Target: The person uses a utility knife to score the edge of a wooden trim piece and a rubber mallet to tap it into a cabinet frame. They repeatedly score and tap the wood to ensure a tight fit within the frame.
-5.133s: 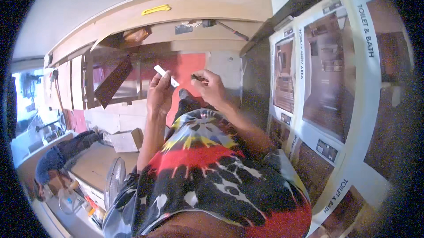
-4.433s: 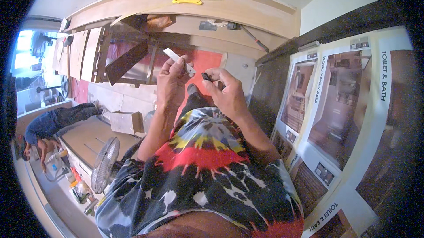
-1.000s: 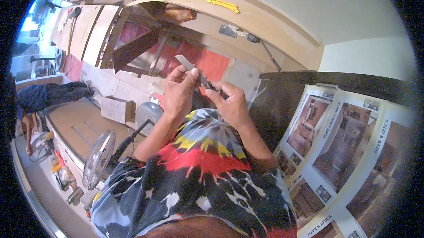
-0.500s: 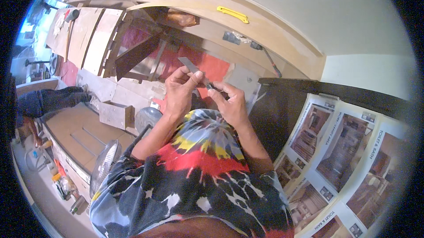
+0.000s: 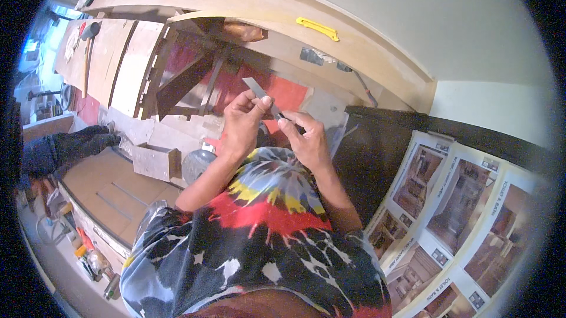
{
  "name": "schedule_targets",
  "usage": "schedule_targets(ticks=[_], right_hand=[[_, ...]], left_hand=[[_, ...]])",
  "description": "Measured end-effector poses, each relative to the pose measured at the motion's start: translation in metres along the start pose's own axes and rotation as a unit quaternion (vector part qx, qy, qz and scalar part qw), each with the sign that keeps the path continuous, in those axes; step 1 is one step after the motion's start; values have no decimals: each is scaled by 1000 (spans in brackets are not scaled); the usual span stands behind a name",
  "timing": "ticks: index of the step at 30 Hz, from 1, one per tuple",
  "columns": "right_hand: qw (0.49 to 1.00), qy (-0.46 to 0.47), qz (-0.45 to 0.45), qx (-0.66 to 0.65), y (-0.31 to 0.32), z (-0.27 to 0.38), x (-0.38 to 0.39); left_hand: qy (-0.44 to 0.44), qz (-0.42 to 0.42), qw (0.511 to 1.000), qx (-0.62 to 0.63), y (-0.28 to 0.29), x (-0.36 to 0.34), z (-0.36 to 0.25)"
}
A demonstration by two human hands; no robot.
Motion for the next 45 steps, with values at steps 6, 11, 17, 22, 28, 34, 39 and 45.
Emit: schedule_targets(ticks=[6,11,17,22,28,34,39,45], right_hand=[[993,-64,-35,-89,14,-17,-19],[975,-104,-52,-190,42,-28,-51],[974,-108,-7,-197,104,-52,-107],[964,-148,43,-218,160,-67,-150],[949,-207,55,-233,207,-105,-183],[913,-261,22,-312,225,-138,-188],[924,-249,23,-291,235,-145,-196],[946,-219,46,-234,239,-149,-205]], left_hand=[[12,-15,1000,-4,-15,-34,14],[49,-30,998,36,-44,-68,20],[74,-65,992,79,-100,-113,21],[101,-100,980,139,-149,-150,25],[125,-201,951,198,-148,-199,64],[85,-234,968,15,-150,-249,77],[112,-301,946,42,-145,-263,90],[119,-476,857,-155,-150,-283,78]])
Point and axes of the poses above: each hand's wrist, its own x-axis away from the middle knuckle, its own y-axis out of the back of the hand, z = x × y, the point moved 3 cm from there along -x, towards the middle knuckle, and after that the axes turned 14 degrees about y, right-handed, at the moved point
